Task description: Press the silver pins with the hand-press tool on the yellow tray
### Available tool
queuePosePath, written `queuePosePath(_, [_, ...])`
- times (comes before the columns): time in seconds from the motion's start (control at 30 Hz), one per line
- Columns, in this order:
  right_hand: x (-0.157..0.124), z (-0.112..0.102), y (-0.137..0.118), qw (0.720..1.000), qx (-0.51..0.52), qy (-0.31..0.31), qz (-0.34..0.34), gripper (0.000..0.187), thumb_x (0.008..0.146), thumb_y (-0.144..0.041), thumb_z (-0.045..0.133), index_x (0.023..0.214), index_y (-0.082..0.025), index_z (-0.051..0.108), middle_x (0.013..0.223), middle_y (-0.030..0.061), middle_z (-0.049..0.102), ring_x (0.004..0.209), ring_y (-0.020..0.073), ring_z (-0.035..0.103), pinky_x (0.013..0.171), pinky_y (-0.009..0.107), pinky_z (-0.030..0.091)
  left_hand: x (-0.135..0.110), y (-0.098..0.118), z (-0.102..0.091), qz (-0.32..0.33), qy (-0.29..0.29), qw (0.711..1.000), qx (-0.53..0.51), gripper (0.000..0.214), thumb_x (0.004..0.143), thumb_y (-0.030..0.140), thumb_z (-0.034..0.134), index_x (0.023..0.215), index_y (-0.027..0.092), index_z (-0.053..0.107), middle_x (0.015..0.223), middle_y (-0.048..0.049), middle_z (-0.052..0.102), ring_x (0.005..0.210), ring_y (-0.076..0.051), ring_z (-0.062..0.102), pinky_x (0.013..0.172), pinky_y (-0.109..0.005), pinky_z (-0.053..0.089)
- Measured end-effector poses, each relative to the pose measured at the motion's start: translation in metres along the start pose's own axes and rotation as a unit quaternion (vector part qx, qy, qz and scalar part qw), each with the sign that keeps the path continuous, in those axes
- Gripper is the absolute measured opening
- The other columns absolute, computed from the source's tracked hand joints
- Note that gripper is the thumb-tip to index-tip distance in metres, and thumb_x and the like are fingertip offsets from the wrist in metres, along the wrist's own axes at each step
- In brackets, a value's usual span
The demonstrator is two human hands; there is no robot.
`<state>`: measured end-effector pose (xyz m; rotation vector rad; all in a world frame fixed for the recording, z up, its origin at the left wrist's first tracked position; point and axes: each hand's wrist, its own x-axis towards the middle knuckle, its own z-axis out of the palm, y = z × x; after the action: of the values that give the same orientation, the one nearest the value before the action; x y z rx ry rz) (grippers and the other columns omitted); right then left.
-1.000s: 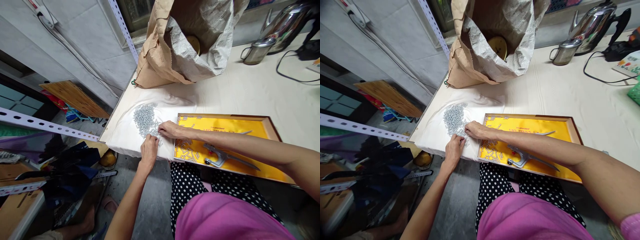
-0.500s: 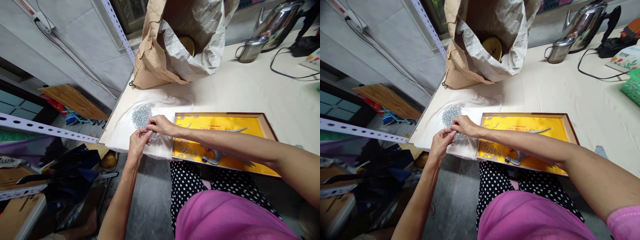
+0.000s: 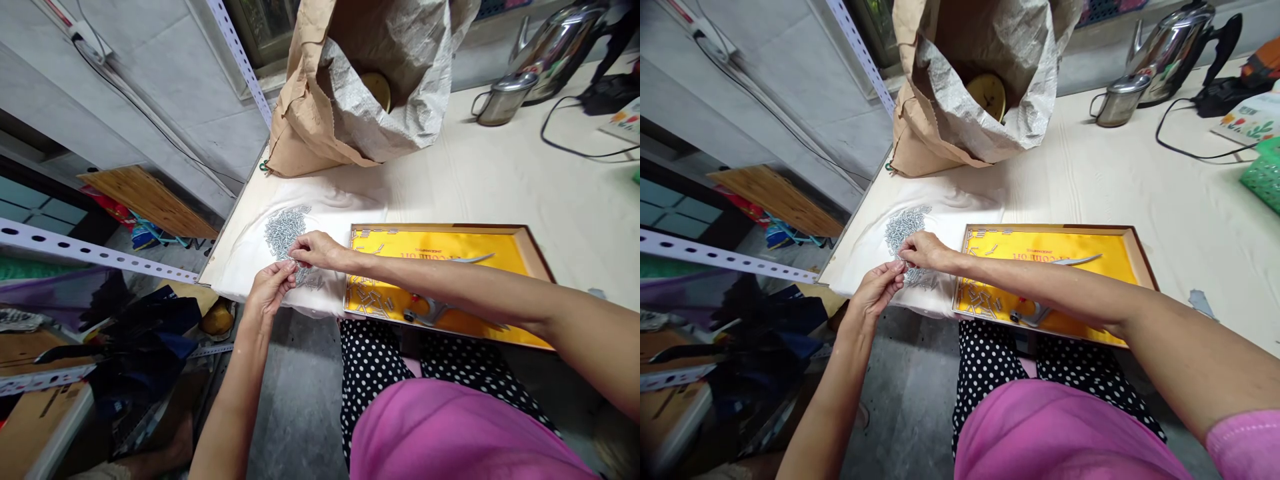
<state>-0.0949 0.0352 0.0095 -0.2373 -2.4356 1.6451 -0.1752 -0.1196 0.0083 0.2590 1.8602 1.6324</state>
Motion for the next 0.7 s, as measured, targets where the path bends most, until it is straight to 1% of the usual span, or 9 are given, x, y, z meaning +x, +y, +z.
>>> queuePosePath(0.1, [-0.005, -0.003, 0.009, 0.998, -0.065, -0.001, 0.005, 0.020, 0.083, -0.007, 0.053, 0.072, -0.012, 0.069, 0.063, -0.0028, 0.061, 0.062, 0.0089, 0.051, 0.065, 0.023, 0.036, -0.001, -0.006, 0.001, -0.046, 0.015, 0.999, -0.017, 0.034, 0.059, 0.023, 0.093, 0.077, 0.012, 0.067, 0.064, -0.0002, 0.066, 0.049, -0.007, 0.056, 0.048, -0.018, 0.051])
queuePosePath(0.17, [-0.009, -0.009, 0.012, 0.995, -0.098, -0.019, -0.009, 0.020, 0.085, -0.008, 0.054, 0.076, -0.013, 0.072, 0.068, -0.0009, 0.064, 0.066, 0.0101, 0.052, 0.067, 0.025, 0.036, -0.004, -0.009, 0.001, -0.046, 0.036, 0.998, -0.016, 0.034, 0.058, 0.022, 0.092, 0.078, 0.011, 0.067, 0.063, 0.0006, 0.065, 0.048, -0.006, 0.056, 0.047, -0.018, 0.050])
queuePosePath(0.23, [-0.018, -0.019, 0.011, 0.990, -0.128, -0.042, -0.034, 0.020, 0.088, -0.011, 0.055, 0.081, -0.013, 0.074, 0.074, 0.0016, 0.066, 0.069, 0.0115, 0.054, 0.070, 0.026, 0.036, -0.009, -0.012, 0.000, -0.038, 0.045, 0.998, -0.009, 0.036, 0.058, 0.023, 0.091, 0.082, 0.011, 0.067, 0.064, 0.0002, 0.067, 0.047, -0.007, 0.056, 0.046, -0.018, 0.050])
queuePosePath(0.33, [-0.048, -0.045, 0.007, 0.975, -0.197, -0.052, -0.086, 0.019, 0.093, -0.017, 0.057, 0.090, -0.015, 0.075, 0.086, 0.0061, 0.068, 0.076, 0.0138, 0.055, 0.073, 0.028, 0.037, -0.020, -0.012, 0.001, -0.018, 0.036, 0.999, -0.001, 0.045, 0.056, 0.028, 0.091, 0.090, 0.010, 0.067, 0.067, -0.0009, 0.070, 0.049, -0.008, 0.058, 0.048, -0.019, 0.051])
queuePosePath(0.4, [-0.081, -0.068, 0.004, 0.959, -0.258, -0.055, -0.102, 0.023, 0.099, -0.024, 0.053, 0.094, -0.015, 0.073, 0.093, 0.0089, 0.067, 0.080, 0.0154, 0.056, 0.073, 0.028, 0.037, -0.030, -0.011, 0.006, -0.003, 0.022, 1.000, 0.007, 0.050, 0.055, 0.033, 0.090, 0.093, 0.010, 0.066, 0.070, -0.0018, 0.071, 0.051, -0.009, 0.060, 0.050, -0.020, 0.053])
queuePosePath(0.47, [-0.122, -0.090, 0.006, 0.945, -0.316, -0.053, -0.058, 0.024, 0.101, -0.025, 0.050, 0.096, -0.015, 0.072, 0.095, 0.0093, 0.066, 0.079, 0.0162, 0.057, 0.070, 0.028, 0.037, -0.042, -0.010, 0.017, 0.007, 0.001, 1.000, 0.017, 0.051, 0.056, 0.036, 0.090, 0.093, 0.011, 0.065, 0.073, -0.0031, 0.073, 0.052, -0.010, 0.062, 0.051, -0.021, 0.053])
queuePosePath(0.57, [-0.186, -0.112, 0.018, 0.922, -0.382, -0.043, 0.043, 0.025, 0.102, -0.028, 0.050, 0.095, -0.016, 0.071, 0.093, 0.0086, 0.064, 0.077, 0.0169, 0.058, 0.064, 0.028, 0.036, -0.060, -0.012, 0.046, 0.004, -0.054, 0.998, 0.037, 0.049, 0.059, 0.040, 0.089, 0.092, 0.012, 0.065, 0.075, -0.0037, 0.073, 0.054, -0.012, 0.064, 0.052, -0.022, 0.054])
queuePosePath(0.63, [-0.222, -0.118, 0.032, 0.912, -0.399, -0.033, 0.095, 0.025, 0.102, -0.031, 0.051, 0.099, -0.016, 0.070, 0.096, 0.0088, 0.064, 0.078, 0.0176, 0.059, 0.063, 0.028, 0.036, -0.069, -0.016, 0.071, -0.002, -0.099, 0.994, 0.054, 0.046, 0.059, 0.041, 0.088, 0.088, 0.013, 0.067, 0.072, -0.0021, 0.071, 0.054, -0.011, 0.063, 0.051, -0.022, 0.052])
queuePosePath(0.7, [-0.249, -0.119, 0.047, 0.905, -0.408, -0.020, 0.122, 0.023, 0.100, -0.035, 0.056, 0.103, -0.016, 0.070, 0.098, 0.0086, 0.064, 0.079, 0.0179, 0.060, 0.062, 0.028, 0.036, -0.075, -0.021, 0.097, -0.019, -0.145, 0.986, 0.076, 0.043, 0.060, 0.042, 0.088, 0.084, 0.012, 0.069, 0.067, -0.0003, 0.068, 0.052, -0.010, 0.059, 0.050, -0.020, 0.050])
